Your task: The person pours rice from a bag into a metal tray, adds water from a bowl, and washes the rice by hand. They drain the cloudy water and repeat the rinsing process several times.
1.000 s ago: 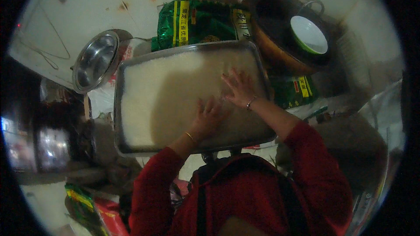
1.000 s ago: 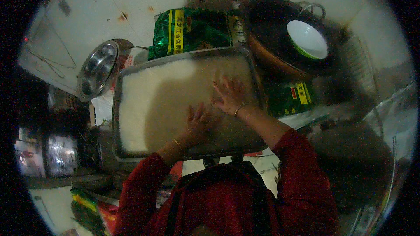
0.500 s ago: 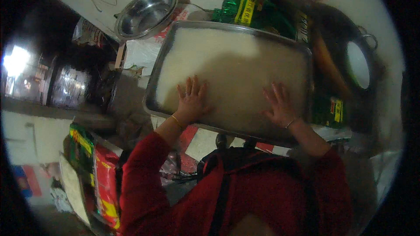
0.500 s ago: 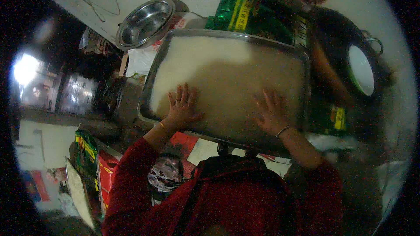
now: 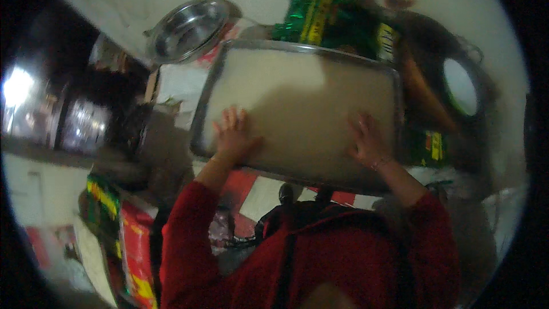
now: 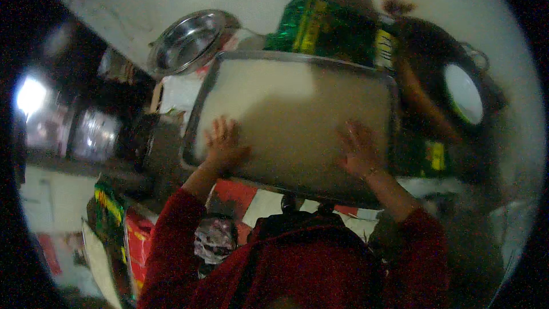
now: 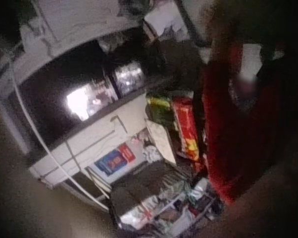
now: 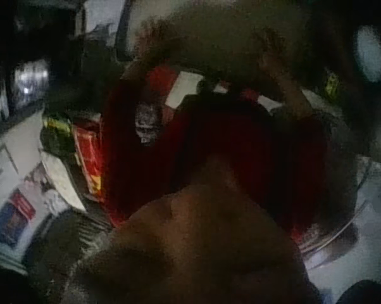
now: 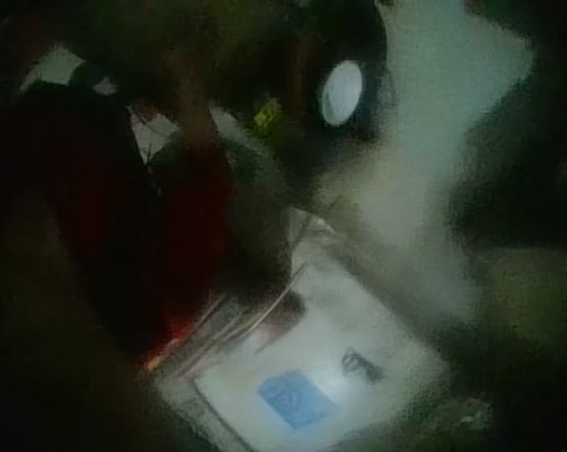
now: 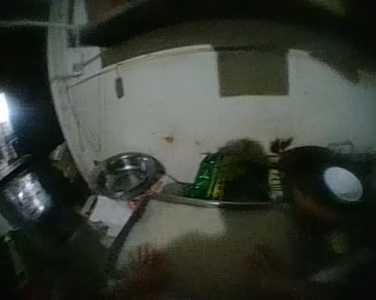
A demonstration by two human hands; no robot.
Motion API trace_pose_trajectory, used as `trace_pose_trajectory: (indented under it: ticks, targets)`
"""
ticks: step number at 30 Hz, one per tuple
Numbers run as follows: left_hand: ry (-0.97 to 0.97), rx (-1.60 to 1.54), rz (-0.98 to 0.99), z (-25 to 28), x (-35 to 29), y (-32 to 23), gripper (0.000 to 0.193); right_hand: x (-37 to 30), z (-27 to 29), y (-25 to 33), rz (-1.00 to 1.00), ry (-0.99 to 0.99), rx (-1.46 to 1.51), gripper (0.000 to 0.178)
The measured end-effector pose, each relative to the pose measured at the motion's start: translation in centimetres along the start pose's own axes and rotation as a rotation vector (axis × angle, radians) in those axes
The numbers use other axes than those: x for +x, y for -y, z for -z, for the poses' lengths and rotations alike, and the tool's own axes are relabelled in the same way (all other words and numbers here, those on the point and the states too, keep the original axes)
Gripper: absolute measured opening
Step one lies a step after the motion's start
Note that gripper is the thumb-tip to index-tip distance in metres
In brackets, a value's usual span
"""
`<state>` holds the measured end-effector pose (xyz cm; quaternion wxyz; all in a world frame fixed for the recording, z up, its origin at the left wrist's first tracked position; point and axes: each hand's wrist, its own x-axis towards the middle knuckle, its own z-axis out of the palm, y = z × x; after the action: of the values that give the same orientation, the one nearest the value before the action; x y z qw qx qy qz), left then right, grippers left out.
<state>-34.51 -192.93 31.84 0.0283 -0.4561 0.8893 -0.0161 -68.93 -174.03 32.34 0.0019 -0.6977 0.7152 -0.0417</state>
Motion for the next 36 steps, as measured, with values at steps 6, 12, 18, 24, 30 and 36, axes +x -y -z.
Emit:
trace_pose_trajectory:
  ticks: [6,12,18,24,30,36]
  targets:
    - [0.067,-0.103,0.066,0.8,1.3,0.3,0.089,0.9,1.0,-1.0,-0.130,0.109,0.031,0.072]
    - [0.165,-0.109,0.260,2.1,1.6,0.3,0.086,2.7,0.2,-3.2,-0.223,-0.146,0.046,0.064]
    - [0.124,-0.152,0.267,0.0,1.5,1.0,0.085,6.4,-0.8,-6.8,-0.390,-0.160,0.021,0.065]
    - [0.086,-0.137,0.239,-0.2,1.6,0.8,0.085,11.0,-0.6,-11.0,-0.622,-0.139,0.160,0.066]
    - [-0.101,-0.119,0.039,0.7,3.6,0.0,0.086,11.8,-0.2,-9.9,-0.525,0.145,0.103,0.073]
    - [-0.103,-0.133,-0.002,1.2,7.4,-2.2,0.078,11.0,-3.7,-8.1,-0.245,-0.165,0.003,0.070]
